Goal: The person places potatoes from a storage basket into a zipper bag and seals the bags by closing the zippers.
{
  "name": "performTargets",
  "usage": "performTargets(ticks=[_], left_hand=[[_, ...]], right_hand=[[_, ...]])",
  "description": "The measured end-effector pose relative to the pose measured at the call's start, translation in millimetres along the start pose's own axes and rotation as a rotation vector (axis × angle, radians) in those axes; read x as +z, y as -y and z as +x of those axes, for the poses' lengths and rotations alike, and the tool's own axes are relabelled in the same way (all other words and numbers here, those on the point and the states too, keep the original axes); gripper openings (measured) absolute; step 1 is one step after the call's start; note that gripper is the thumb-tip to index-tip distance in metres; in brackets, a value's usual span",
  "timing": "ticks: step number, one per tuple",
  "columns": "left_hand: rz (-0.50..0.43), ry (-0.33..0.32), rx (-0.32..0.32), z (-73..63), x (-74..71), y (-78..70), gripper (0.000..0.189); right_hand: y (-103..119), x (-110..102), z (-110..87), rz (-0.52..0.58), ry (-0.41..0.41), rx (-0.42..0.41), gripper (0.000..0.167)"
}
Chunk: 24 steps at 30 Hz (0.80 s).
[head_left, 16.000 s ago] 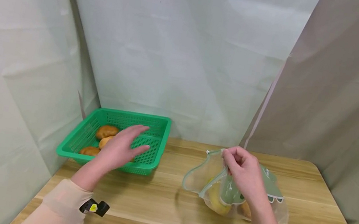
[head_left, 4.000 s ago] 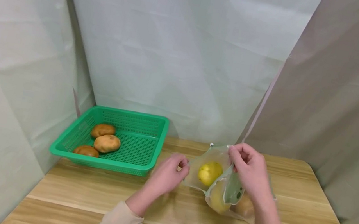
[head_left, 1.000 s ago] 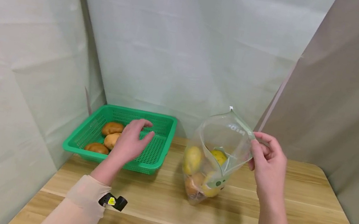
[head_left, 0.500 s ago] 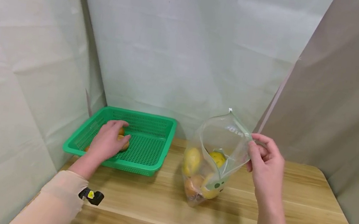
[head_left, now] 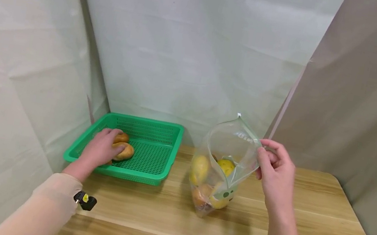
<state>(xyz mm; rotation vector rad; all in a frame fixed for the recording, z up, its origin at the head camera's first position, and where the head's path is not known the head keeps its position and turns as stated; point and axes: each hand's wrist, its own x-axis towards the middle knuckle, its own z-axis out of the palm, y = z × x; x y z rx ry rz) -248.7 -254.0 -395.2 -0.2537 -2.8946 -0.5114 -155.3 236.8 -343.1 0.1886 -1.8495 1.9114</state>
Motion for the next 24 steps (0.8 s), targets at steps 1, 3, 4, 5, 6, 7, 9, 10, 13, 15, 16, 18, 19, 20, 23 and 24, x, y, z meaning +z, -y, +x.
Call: performTargets(ticks=[1,3,4,5,6,7,9,10,13,15,16,18,19,20,23,24], left_hand=[[0.005,0.010,-0.002,0.3,-0.2,2.9,0.059],[0.015,0.028,-0.004,0.7,-1.1,9.3,0.061],[0.019,0.033,-0.004,1.2,-1.4,12.6,0.062],[0.019,0.041,-0.005,1.5,-1.8,15.8,0.063],[0.022,0.047,-0.004,1.9,-2.0,18.9,0.064],[0.024,0.052,-0.003,2.4,-1.9,22.6,0.064],[0.025,0.063,-0.005,2.9,-1.0,29.6,0.066],[0.028,0.069,-0.008,3.1,-0.7,32.7,0.067],[0.036,0.093,-0.018,2.6,-0.1,41.4,0.070],[0.048,0.105,-0.019,0.9,-1.4,44.4,0.072],[0.057,0.112,-0.018,0.0,-2.2,45.3,0.072],[0.068,0.125,-0.016,-1.5,-3.3,47.2,0.073],[0.073,0.129,-0.015,-2.0,-3.7,48.0,0.074],[0.077,0.136,-0.013,-2.4,-4.1,48.6,0.074],[0.079,0.165,-0.016,-2.0,-4.8,50.3,0.074],[0.078,0.175,-0.014,-1.6,-5.4,50.7,0.073]], right_hand=[[-0.2,0.1,-0.1,0.000,0.002,0.000,0.021],[-0.3,0.2,-0.3,-0.002,0.007,0.003,0.022],[-0.4,0.2,-0.4,-0.004,0.009,0.003,0.022],[-0.5,0.1,-0.6,-0.005,0.010,0.004,0.022],[-0.6,0.1,-0.7,-0.006,0.010,0.005,0.022],[-0.8,-0.2,-0.9,-0.005,0.010,0.005,0.022],[-1.2,-0.1,-1.1,-0.006,0.010,0.006,0.022],[-1.1,-0.2,-1.1,-0.006,0.010,0.006,0.022],[-1.1,-0.1,-1.4,-0.005,0.010,0.005,0.022],[-1.1,0.4,-1.3,-0.005,0.010,0.003,0.022],[-1.2,0.6,-1.2,-0.005,0.009,0.002,0.022],[-1.2,1.2,-0.9,-0.005,0.007,0.000,0.021],[-1.4,1.3,-0.8,-0.004,0.006,0.000,0.021],[-1.4,1.4,-0.8,-0.005,0.006,-0.001,0.021],[-1.4,1.2,-0.6,-0.002,0.003,-0.002,0.021],[-1.3,1.2,-0.6,-0.001,0.003,-0.003,0.021]])
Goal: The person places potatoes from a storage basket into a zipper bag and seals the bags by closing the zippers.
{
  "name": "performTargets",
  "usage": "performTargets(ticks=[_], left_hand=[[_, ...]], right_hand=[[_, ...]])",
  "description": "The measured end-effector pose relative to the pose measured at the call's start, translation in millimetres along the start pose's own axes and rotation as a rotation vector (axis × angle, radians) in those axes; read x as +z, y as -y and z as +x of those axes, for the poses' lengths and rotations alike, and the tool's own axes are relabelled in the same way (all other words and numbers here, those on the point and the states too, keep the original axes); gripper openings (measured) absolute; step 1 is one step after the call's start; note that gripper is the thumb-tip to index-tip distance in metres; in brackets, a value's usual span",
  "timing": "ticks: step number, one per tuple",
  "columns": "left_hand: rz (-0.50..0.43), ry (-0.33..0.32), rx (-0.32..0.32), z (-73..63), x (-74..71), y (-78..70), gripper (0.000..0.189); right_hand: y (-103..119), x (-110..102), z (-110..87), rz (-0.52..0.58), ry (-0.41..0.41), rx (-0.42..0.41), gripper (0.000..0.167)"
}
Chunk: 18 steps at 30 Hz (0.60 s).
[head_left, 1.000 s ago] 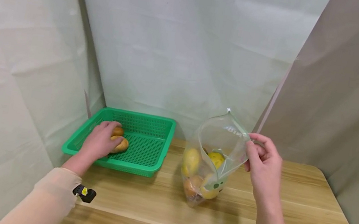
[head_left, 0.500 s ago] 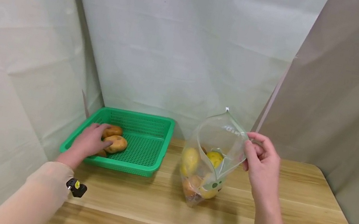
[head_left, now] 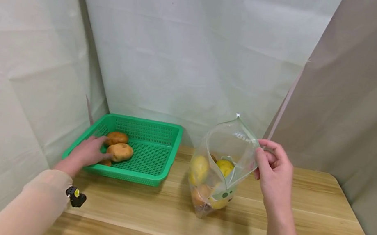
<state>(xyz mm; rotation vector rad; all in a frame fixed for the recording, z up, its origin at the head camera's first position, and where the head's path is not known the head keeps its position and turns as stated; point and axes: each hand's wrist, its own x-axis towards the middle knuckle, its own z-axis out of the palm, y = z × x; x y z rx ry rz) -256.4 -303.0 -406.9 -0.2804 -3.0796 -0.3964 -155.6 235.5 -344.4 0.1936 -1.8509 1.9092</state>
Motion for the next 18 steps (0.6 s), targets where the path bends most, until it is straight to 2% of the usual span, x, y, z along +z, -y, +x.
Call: performTargets(ticks=[12,18], left_hand=[[-0.030,0.119,0.056,5.2,-4.8,3.3,0.070],[-0.074,0.169,0.034,5.8,-5.1,2.2,0.081]], right_hand=[[-0.2,-0.6,-0.7,0.001,0.002,0.007,0.021],[0.1,-0.5,-0.5,-0.005,0.003,0.011,0.021]])
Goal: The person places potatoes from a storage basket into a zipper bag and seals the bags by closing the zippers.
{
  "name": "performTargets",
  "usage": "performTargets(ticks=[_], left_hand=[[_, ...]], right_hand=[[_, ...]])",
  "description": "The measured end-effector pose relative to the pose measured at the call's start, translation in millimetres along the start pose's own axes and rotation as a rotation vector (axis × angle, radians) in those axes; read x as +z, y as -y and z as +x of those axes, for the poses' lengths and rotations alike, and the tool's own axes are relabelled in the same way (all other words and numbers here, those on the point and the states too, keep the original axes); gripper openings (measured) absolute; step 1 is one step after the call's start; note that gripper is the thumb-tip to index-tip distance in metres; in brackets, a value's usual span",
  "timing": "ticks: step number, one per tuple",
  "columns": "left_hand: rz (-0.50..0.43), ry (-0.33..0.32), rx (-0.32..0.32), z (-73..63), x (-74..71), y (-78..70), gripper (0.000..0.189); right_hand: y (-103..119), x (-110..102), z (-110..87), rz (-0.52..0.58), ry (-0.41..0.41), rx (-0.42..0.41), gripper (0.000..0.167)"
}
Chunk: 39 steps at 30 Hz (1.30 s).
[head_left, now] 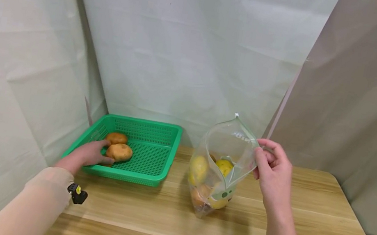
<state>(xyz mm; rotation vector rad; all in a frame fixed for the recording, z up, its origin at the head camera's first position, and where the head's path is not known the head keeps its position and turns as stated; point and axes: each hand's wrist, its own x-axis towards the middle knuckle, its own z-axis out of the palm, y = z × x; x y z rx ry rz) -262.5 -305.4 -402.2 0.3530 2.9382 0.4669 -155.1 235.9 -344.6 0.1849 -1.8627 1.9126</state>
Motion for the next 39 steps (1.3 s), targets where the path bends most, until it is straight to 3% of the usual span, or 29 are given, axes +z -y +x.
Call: performTargets(ticks=[15,22,27,31,39], left_hand=[[-0.036,-0.016,0.049,7.5,4.4,-1.1,0.083],[-0.135,-0.052,0.062,11.8,6.9,-0.5,0.070],[-0.177,-0.019,0.046,13.4,7.6,-3.1,0.076],[-0.159,0.009,0.035,15.3,8.7,-3.5,0.081],[-0.141,-0.002,0.011,19.1,10.0,-6.7,0.077]], right_hand=[[2.6,-0.7,-0.8,-0.019,0.013,-0.004,0.023],[1.2,-0.9,-0.1,-0.015,0.010,-0.002,0.023],[0.5,-1.1,-0.2,-0.019,0.009,0.008,0.023],[0.0,-1.2,-0.3,-0.022,0.008,0.014,0.023],[-1.0,-0.8,0.0,-0.007,0.004,0.003,0.023]])
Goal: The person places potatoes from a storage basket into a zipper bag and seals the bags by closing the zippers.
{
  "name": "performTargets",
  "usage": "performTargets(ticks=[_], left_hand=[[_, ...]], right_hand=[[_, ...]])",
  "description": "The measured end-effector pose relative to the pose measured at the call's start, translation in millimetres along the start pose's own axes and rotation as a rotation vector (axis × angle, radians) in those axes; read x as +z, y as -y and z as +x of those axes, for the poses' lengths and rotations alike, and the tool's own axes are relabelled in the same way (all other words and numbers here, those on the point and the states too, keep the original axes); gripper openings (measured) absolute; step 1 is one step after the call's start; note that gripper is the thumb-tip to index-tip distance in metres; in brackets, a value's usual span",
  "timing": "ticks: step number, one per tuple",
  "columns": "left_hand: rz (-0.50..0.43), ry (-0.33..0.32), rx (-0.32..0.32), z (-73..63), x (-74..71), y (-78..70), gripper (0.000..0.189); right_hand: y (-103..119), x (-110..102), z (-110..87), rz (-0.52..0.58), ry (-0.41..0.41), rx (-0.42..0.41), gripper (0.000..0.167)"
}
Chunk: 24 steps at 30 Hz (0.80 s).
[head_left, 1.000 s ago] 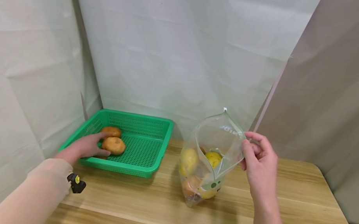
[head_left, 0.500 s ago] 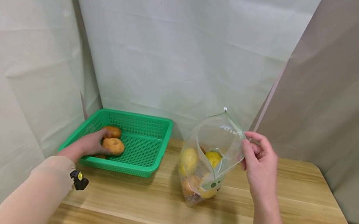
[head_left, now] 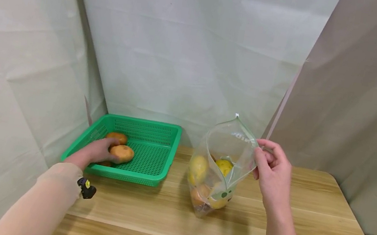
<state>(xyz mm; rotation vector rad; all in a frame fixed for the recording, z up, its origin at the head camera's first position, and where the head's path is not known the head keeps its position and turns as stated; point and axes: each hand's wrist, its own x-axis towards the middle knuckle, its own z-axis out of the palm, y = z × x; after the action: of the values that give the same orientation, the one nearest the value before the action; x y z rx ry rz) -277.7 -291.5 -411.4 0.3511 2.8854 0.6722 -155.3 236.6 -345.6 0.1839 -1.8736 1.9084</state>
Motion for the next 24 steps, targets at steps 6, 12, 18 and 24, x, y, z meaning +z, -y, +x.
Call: performTargets(ticks=[6,12,18,24], left_hand=[[-0.024,0.009,0.002,6.3,4.4,1.1,0.078],[-0.076,0.019,-0.013,8.4,4.7,0.8,0.077],[-0.148,-0.014,0.011,8.4,6.0,-0.2,0.078],[-0.154,-0.085,0.031,10.4,7.3,-3.9,0.072]], right_hand=[[0.6,-0.1,-0.1,0.008,-0.004,0.006,0.022],[-0.2,-0.1,-0.1,0.014,-0.007,0.013,0.022],[-0.3,0.1,-0.1,0.005,-0.002,0.013,0.021],[1.0,-0.1,-0.2,-0.008,-0.003,0.017,0.022]])
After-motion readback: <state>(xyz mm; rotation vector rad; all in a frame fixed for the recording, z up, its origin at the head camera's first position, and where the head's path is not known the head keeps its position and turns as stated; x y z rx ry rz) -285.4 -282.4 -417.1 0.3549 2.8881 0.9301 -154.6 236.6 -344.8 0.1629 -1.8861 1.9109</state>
